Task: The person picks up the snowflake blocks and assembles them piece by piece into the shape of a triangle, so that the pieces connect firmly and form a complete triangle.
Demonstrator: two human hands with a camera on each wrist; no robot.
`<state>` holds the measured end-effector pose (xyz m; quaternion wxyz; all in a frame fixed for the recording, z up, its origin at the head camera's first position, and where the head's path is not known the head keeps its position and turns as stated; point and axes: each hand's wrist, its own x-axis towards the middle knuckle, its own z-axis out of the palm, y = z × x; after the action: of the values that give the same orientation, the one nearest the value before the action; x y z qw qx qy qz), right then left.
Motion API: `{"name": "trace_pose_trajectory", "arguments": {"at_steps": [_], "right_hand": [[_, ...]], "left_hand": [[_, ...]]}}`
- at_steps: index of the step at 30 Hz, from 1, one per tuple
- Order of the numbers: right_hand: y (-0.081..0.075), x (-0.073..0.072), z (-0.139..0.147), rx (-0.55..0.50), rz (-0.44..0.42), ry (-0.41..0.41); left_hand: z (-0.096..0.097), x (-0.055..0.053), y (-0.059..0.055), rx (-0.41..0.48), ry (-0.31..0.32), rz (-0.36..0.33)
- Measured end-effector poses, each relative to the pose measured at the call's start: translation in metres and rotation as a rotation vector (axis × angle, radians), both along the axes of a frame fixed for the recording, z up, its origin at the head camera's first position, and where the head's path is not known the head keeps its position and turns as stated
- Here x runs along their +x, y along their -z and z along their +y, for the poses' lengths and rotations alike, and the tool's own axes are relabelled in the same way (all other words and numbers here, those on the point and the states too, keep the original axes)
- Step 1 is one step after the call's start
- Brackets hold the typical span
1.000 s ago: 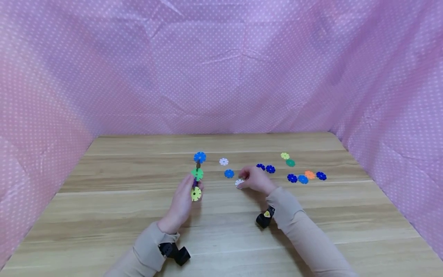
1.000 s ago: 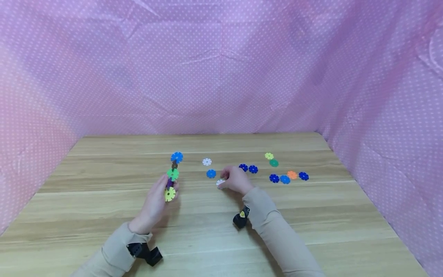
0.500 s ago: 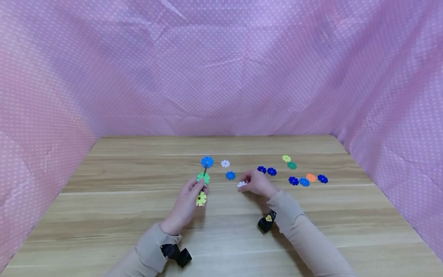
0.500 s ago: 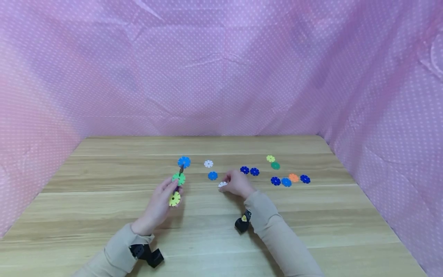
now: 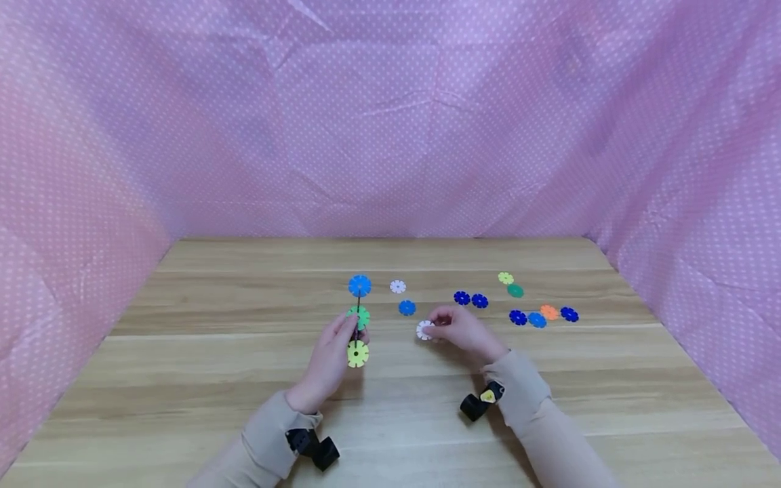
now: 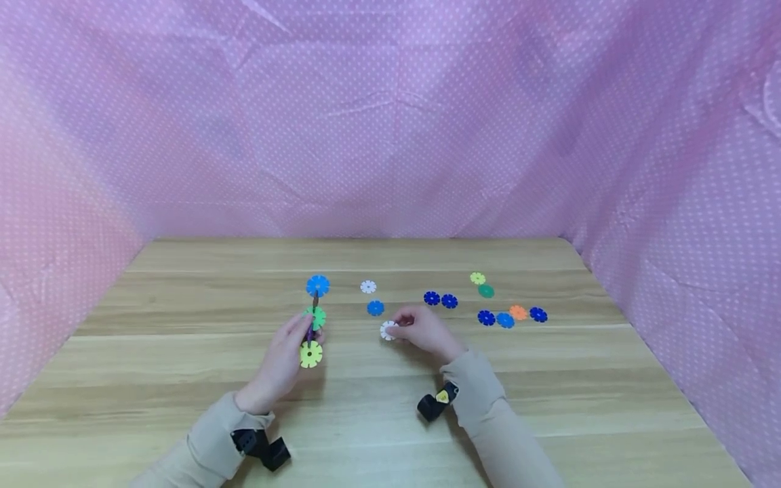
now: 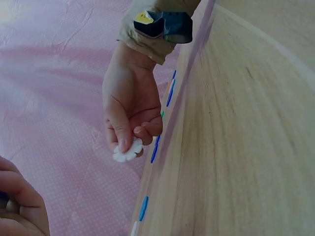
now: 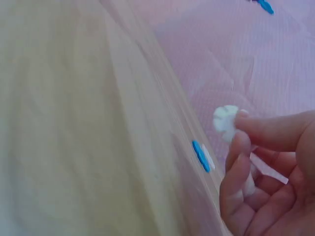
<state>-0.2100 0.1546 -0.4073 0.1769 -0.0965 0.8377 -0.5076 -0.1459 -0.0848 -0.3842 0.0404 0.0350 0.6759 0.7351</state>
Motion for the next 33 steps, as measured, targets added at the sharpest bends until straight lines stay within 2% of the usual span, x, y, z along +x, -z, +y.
{"name": "trace_pose_trajectory", "arguments": {"at_steps": [6, 17, 20, 27, 30, 33], "right_hand": [[-0.005, 0.016, -0.008, -0.077, 0.005, -0.039], [-0.024, 0.047, -0.037, -0.205, 0.22, -0.094], [-0.026, 0.056, -0.044, -0.208, 0.325, -0.115], [-0.027, 0.068, -0.052, -0.215, 0.69, -0.139], [-0.026, 0.068, -0.052, -0.23, 0.775, -0.134], [-0.025, 0.067, -0.051, -0.238, 0.813, -0.136]], "left_hand": [[0.001, 0.001, 0.0, 0.006, -0.017, 0.012], [0.004, 0.002, -0.003, -0.014, -0.026, 0.017], [0.006, 0.004, -0.005, 0.004, -0.044, 0.027], [0.012, 0.006, -0.008, 0.047, -0.064, 0.024], [0.015, 0.004, -0.009, 0.044, -0.072, 0.026], [0.018, 0.003, -0.01, 0.046, -0.083, 0.02]]}}
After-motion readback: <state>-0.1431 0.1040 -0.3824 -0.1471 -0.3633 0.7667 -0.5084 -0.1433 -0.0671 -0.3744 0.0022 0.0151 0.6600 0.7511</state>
